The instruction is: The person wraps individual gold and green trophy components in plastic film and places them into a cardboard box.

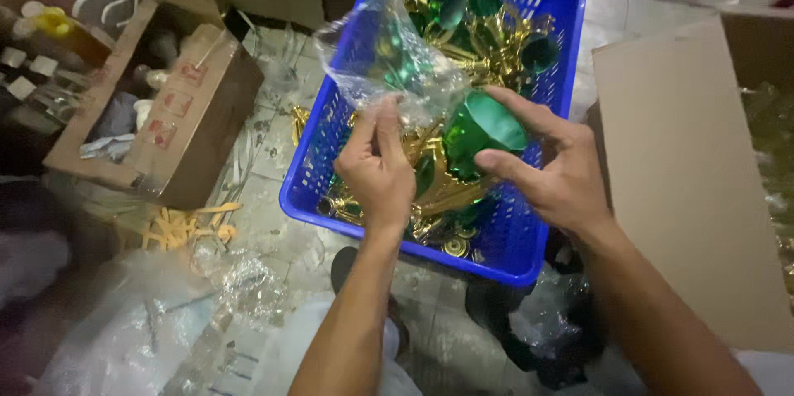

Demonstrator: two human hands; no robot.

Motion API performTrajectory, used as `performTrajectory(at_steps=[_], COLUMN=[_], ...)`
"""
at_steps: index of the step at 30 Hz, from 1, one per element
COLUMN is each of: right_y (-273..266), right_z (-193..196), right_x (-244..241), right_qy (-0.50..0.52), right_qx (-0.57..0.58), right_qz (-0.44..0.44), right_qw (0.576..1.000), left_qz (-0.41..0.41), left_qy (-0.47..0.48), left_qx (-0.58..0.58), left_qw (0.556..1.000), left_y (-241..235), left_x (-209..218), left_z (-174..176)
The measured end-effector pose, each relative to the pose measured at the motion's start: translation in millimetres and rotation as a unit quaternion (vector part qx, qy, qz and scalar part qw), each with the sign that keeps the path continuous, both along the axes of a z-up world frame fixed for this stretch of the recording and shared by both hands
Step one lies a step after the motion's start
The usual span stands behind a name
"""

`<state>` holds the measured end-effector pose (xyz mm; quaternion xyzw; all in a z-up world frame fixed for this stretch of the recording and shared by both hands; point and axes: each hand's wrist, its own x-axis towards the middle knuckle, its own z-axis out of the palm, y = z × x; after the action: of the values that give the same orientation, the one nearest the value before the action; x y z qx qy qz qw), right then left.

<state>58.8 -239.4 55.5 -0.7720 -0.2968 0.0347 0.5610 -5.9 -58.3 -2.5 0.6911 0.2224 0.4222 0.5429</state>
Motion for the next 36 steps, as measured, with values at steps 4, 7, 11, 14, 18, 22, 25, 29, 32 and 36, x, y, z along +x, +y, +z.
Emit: performTrajectory(at_steps=[4,7,11,14,18,22,25,29,32,36], right_y=[5,10,12,23,27,-3,-27,-37,-16,12], right_z=[6,4,-44,-148,-243,-447,-515,-575,-511,-447], right_x=[4,10,33,88,95,151,159,167,152,156], right_qy=[-0.041,-0.023,0.0,0.225,0.247,0.214,0.199,0.239,0.272,0.351], right_qx=[-0.068,-0.094,0.053,0.127,-0.294,-0.557,-0.565,-0.532,-0.523,-0.598], right_qz=[0.032,0.078,0.049,-0.165,-0.057,-0.011,-0.089,-0.138,-0.103,-0.09], right_qw=[0.996,0.992,0.997,0.952,0.921,0.802,0.796,0.8,0.801,0.715], left_qz=[0.014,0.033,0.126,0.144,0.168,0.186,0.176,0.159,0.157,0.17], left_qy=[-0.025,-0.004,0.0,-0.047,-0.055,-0.055,-0.033,-0.011,0.004,0.058], left_qx=[0.002,0.021,0.073,0.052,0.041,0.049,0.053,0.073,0.047,0.056], left_qw=[1.0,0.999,0.989,0.987,0.983,0.98,0.982,0.985,0.986,0.982], left_y=[9,21,40,58,66,67,67,76,59,55], left_x=[-5,-4,-4,-6,0,3,7,15,20,29], left_z=[-1,-3,-2,-5,-6,-2,-1,-14,-7,-16])
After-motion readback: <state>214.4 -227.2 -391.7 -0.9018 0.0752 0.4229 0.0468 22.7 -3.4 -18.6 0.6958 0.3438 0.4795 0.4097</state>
